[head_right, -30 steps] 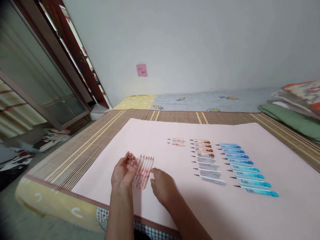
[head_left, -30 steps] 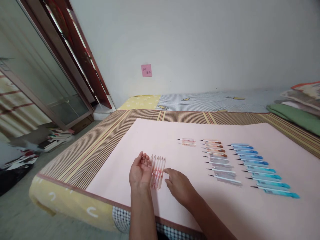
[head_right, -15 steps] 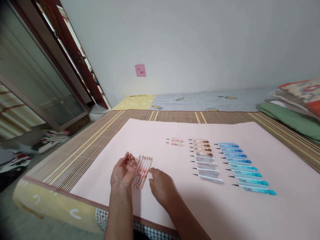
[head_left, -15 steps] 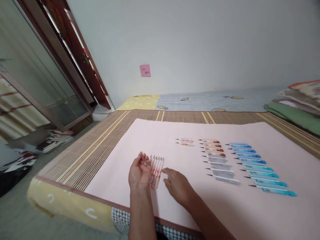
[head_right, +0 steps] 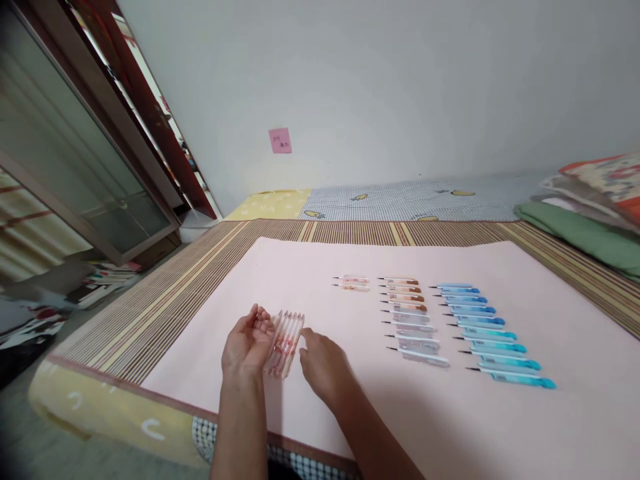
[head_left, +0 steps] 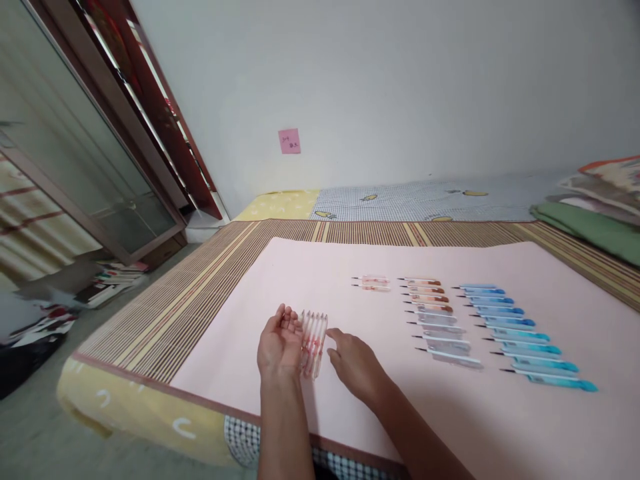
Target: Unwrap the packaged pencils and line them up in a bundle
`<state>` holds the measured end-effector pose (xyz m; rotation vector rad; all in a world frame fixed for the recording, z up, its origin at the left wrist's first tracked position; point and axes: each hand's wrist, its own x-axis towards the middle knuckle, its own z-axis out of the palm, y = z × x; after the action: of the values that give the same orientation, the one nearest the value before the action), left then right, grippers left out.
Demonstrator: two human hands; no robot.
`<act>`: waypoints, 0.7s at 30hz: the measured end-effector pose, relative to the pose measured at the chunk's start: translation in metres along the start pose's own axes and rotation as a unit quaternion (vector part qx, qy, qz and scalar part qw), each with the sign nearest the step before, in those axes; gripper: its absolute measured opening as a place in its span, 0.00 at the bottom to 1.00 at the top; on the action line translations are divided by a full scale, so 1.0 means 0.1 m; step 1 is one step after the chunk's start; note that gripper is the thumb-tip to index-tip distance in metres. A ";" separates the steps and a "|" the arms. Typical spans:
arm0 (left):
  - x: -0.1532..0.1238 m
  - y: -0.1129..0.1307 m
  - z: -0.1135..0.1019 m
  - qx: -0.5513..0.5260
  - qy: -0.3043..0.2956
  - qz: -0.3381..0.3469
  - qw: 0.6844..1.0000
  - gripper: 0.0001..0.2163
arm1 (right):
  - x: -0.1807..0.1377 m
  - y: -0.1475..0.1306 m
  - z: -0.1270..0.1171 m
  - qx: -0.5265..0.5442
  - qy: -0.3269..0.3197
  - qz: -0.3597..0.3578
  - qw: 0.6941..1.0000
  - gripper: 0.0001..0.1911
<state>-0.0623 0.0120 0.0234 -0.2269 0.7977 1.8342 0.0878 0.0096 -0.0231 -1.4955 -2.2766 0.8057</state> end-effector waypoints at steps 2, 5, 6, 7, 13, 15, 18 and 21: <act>0.00 0.00 0.00 0.000 0.002 -0.001 1.000 0.06 | 0.00 0.01 0.00 -0.001 0.000 -0.001 1.000 0.21; 0.01 0.00 0.00 0.000 0.002 -0.004 1.000 0.06 | 0.00 0.02 0.02 0.002 0.004 -0.003 1.000 0.22; 0.01 0.00 -0.01 -0.001 0.001 -0.003 1.000 0.06 | 0.00 0.02 0.03 0.004 0.006 -0.003 1.000 0.22; 0.01 0.00 -0.01 -0.003 0.001 -0.001 1.000 0.06 | 0.00 0.02 0.03 0.007 0.009 -0.004 1.000 0.22; 0.04 -0.03 0.00 0.001 -0.006 -0.014 1.000 0.06 | -0.02 0.07 -0.09 0.043 0.029 -0.009 0.999 0.21; 0.04 -0.06 0.02 0.003 -0.007 -0.016 1.000 0.07 | -0.01 0.16 -0.26 0.048 0.057 -0.002 0.997 0.19; 0.06 -0.13 0.05 0.005 -0.011 -0.025 1.000 0.07 | 0.09 0.36 -0.60 0.005 0.126 0.037 0.991 0.17; 0.08 -0.18 0.07 0.004 -0.014 -0.032 0.999 0.08 | 0.30 0.57 -0.89 -0.113 0.161 0.070 0.978 0.17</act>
<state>-0.0479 0.0255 0.0169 -0.2186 0.7712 1.7708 0.1648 0.0796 0.0122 -1.7559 -2.0902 0.3137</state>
